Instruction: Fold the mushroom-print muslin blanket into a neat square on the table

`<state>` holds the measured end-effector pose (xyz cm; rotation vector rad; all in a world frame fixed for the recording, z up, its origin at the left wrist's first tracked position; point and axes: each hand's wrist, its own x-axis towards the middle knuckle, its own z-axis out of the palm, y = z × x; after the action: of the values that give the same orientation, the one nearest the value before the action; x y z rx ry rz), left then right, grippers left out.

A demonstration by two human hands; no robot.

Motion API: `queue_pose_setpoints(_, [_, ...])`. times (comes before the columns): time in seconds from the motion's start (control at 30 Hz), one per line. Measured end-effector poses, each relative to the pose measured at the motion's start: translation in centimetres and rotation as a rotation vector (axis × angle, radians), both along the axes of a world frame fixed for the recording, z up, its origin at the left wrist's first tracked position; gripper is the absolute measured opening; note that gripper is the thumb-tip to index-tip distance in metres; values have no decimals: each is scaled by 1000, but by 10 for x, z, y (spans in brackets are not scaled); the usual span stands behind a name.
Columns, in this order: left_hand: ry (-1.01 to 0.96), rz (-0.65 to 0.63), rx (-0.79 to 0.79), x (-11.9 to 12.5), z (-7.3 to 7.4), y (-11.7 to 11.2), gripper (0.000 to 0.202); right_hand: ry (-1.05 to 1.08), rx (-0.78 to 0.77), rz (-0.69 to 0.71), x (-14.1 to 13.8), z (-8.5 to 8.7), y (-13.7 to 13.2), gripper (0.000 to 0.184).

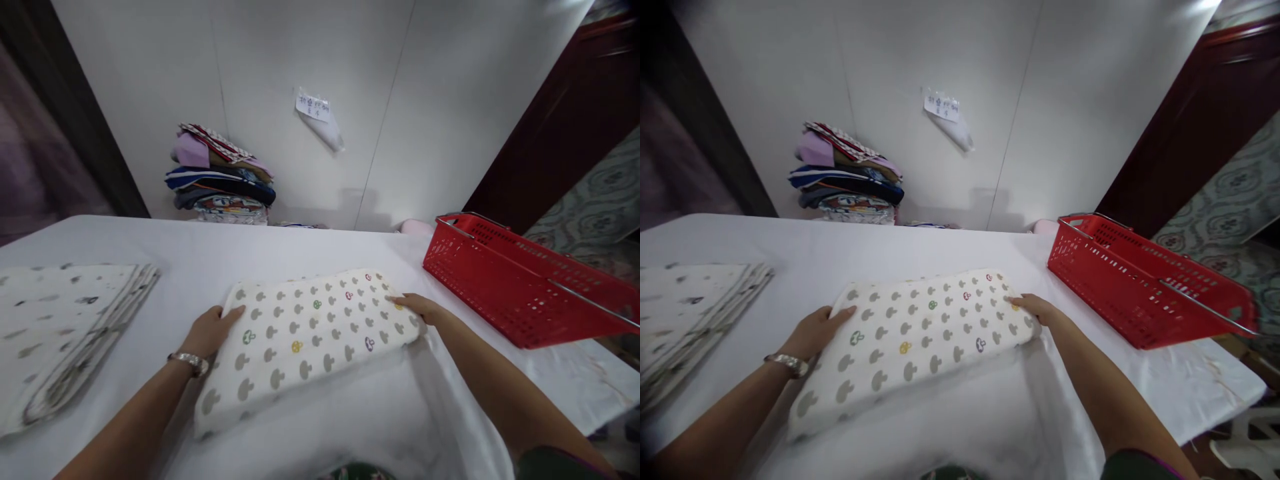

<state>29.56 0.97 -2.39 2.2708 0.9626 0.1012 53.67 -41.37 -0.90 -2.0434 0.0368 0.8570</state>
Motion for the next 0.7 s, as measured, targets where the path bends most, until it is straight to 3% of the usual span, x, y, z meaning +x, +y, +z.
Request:
queue_pose_setpoints(0.13, [-29,45,57,-3,-5,2,44,-87,49,-63,18,3,10,69])
queue_pose_setpoints(0.2, [-74,112,-26,-6,-7,-6,42,-220,63,-100,37,12,15,71])
queue_pose_setpoints(0.27, [-154,174,-262,-7,-7,-23,40,-325,49,-99,60,23,18,66])
queue_pose_setpoints(0.37, [-236,190,-735,-4,-6,-56,40,-644,-280,-71,92,34,20,58])
queue_pose_setpoints(0.43, [-220,185,-883,-2,-5,-73,45,-807,-467,-52,101,32,23,58])
queue_pose_setpoints(0.57, [-197,166,-913,-2,-2,-82,54,-923,-455,50,78,11,43,48])
queue_pose_setpoints(0.7, [-159,104,-898,-1,-1,-73,63,-1137,-216,338,6,-18,71,38])
